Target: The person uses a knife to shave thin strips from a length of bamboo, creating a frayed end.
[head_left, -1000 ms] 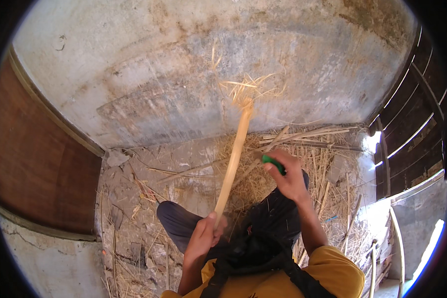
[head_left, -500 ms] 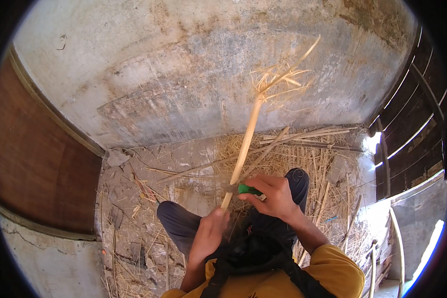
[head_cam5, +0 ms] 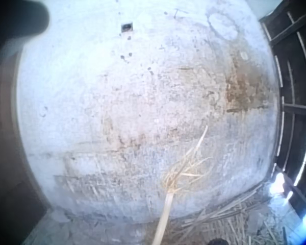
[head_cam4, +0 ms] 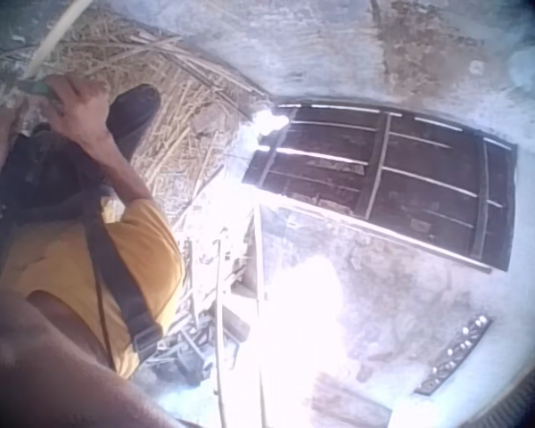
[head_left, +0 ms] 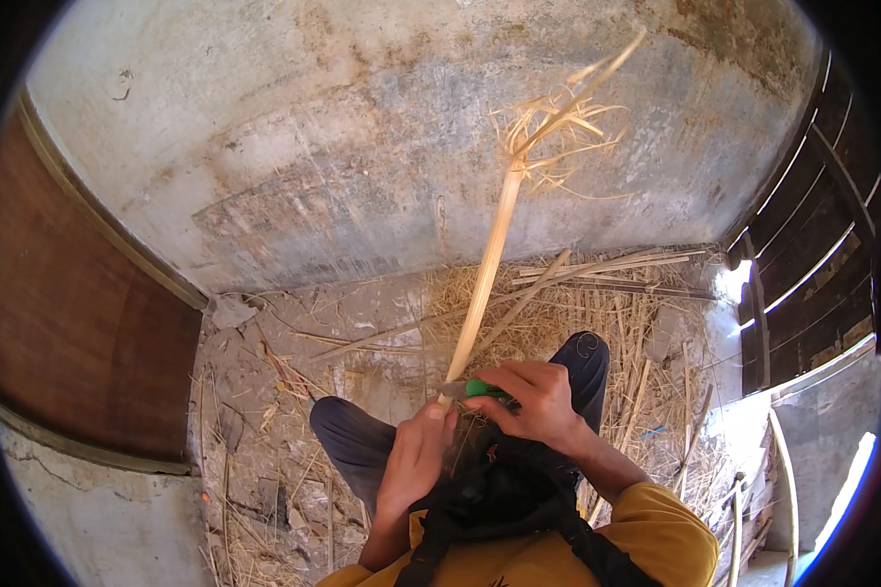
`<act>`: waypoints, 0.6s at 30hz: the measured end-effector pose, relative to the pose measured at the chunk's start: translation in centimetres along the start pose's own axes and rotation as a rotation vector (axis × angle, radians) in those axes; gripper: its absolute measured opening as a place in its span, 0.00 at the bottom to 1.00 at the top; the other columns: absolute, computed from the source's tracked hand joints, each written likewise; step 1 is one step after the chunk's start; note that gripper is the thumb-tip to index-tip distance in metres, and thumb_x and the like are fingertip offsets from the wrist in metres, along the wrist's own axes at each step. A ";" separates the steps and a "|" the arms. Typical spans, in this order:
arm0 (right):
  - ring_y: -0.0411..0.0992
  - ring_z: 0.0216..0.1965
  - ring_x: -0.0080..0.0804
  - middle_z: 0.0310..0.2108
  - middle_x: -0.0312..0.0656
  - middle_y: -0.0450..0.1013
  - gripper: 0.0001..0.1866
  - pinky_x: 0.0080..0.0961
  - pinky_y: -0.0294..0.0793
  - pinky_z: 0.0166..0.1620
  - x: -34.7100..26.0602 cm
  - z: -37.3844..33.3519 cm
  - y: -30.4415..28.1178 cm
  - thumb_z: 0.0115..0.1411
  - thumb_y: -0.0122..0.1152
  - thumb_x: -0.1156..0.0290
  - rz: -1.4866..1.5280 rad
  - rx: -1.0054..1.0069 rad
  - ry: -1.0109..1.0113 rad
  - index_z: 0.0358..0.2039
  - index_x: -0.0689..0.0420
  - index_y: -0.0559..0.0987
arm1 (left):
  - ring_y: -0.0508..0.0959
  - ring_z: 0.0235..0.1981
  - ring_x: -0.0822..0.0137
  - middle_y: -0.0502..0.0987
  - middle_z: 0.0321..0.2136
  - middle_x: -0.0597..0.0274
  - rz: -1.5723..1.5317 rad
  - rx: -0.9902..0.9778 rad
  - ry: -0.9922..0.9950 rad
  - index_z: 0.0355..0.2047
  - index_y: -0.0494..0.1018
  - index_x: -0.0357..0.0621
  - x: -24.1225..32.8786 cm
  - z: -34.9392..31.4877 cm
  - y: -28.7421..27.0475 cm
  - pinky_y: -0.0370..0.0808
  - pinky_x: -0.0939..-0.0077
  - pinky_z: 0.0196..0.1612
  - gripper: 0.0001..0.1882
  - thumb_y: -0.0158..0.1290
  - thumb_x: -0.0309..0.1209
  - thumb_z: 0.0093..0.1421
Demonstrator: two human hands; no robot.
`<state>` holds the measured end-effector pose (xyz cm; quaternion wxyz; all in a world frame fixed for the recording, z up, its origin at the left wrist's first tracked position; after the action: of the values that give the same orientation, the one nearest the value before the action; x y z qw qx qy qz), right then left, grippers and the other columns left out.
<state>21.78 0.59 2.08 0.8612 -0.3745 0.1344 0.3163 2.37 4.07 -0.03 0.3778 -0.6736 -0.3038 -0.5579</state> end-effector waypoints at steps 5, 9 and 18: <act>0.76 0.21 0.37 0.24 0.36 0.77 0.18 0.31 0.72 0.24 -0.2 0.2 -0.5 0.53 0.82 0.58 -0.052 0.005 -0.001 0.38 0.54 0.86 | 0.66 0.23 0.62 0.69 0.22 0.56 0.034 0.000 -0.007 0.40 0.72 0.33 0.7 -0.2 0.2 0.67 0.63 0.31 0.19 0.38 0.36 0.81; 0.75 0.21 0.37 0.24 0.36 0.76 0.18 0.31 0.72 0.24 -0.1 0.3 -0.7 0.53 0.82 0.58 -0.070 0.024 -0.008 0.38 0.54 0.87 | 0.67 0.21 0.64 0.68 0.20 0.57 0.034 0.015 0.023 0.39 0.72 0.33 0.1 -0.4 0.4 0.66 0.63 0.29 0.20 0.37 0.37 0.81; 0.78 0.22 0.32 0.25 0.30 0.78 0.16 0.29 0.75 0.26 0.0 0.4 -1.1 0.54 0.81 0.56 -0.145 0.019 -0.010 0.39 0.49 0.87 | 0.70 0.15 0.65 0.68 0.17 0.59 0.065 0.014 0.039 0.38 0.72 0.34 0.4 -0.9 0.3 0.67 0.66 0.22 0.22 0.36 0.39 0.81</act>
<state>22.48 0.32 2.94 0.8860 -0.3734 0.1059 0.2537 2.27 3.16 0.44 0.4063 -0.6693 -0.2784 -0.5563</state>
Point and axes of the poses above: each hand's wrist, its own z-axis towards the middle knuckle, its own y-axis out of the palm, x = y × z, the point moved 4 cm from there along z, towards the middle knuckle
